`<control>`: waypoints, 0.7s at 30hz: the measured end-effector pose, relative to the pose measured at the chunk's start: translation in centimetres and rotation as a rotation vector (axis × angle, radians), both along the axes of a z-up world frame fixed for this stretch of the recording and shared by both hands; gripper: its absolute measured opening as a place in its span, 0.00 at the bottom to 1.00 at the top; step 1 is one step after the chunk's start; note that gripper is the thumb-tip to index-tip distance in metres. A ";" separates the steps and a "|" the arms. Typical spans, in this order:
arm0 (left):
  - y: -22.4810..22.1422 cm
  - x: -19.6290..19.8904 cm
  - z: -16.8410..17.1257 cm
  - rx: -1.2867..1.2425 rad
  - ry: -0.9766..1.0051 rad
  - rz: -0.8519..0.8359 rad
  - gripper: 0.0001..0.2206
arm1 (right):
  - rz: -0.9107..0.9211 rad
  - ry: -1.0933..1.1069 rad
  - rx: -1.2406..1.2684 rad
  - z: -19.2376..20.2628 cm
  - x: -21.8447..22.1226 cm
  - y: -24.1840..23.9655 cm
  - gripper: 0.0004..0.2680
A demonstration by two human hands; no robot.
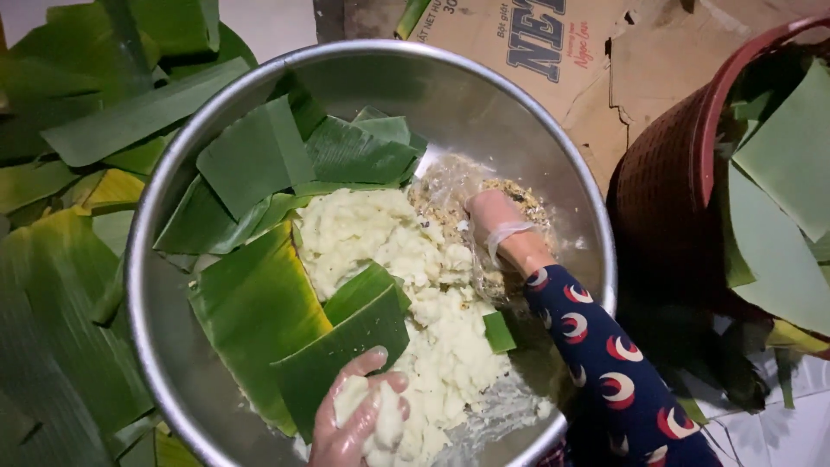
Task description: A person is preparing food by portioning a mash, adding filling, and wrapping it in banana leaves.
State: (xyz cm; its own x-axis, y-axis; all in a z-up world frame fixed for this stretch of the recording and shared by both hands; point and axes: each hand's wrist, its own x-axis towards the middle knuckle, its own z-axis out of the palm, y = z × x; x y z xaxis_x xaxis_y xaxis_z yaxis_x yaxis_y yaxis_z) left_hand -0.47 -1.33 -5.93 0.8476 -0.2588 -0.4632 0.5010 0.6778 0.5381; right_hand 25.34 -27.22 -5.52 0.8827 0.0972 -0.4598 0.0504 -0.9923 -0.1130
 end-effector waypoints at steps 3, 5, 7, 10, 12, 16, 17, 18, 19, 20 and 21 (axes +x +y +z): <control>-0.2 -0.2 -0.1 0.038 0.188 0.164 0.19 | -0.071 0.094 0.030 2.1 -0.1 0.6 0.08; 0.1 -0.2 -1.3 0.014 0.237 0.266 0.19 | -0.198 0.174 0.085 3.7 0.0 0.6 0.09; 0.3 0.6 0.2 0.004 0.239 0.290 0.19 | -0.279 0.052 0.152 5.7 -0.3 -0.9 0.09; 0.1 1.1 1.4 -0.027 0.254 0.302 0.21 | -0.349 -0.188 0.355 8.7 -1.1 -3.8 0.08; -0.2 2.0 3.5 -0.050 0.259 0.288 0.22 | -0.339 -0.313 0.487 10.4 -1.8 -5.3 0.06; -0.6 3.0 6.9 0.024 0.453 0.328 0.22 | -0.438 -0.394 0.759 12.6 -3.3 -5.0 0.06; -0.6 3.0 6.9 0.016 0.420 0.355 0.22 | -0.470 -0.355 0.771 13.2 -3.6 -4.5 0.08; -0.7 2.9 6.9 0.017 0.417 0.353 0.22 | -0.471 -0.358 0.773 12.5 -3.8 -4.4 0.08; -0.7 2.8 6.9 0.016 0.409 0.344 0.24 | -0.375 -0.234 0.618 11.8 -4.0 -4.3 0.07; -0.6 2.7 6.8 0.015 0.401 0.336 0.25 | -0.278 -0.111 0.463 11.0 -4.1 -4.1 0.06; -0.7 2.9 7.0 0.016 0.398 0.336 0.25 | -0.277 -0.114 0.465 10.2 -3.9 -4.1 0.06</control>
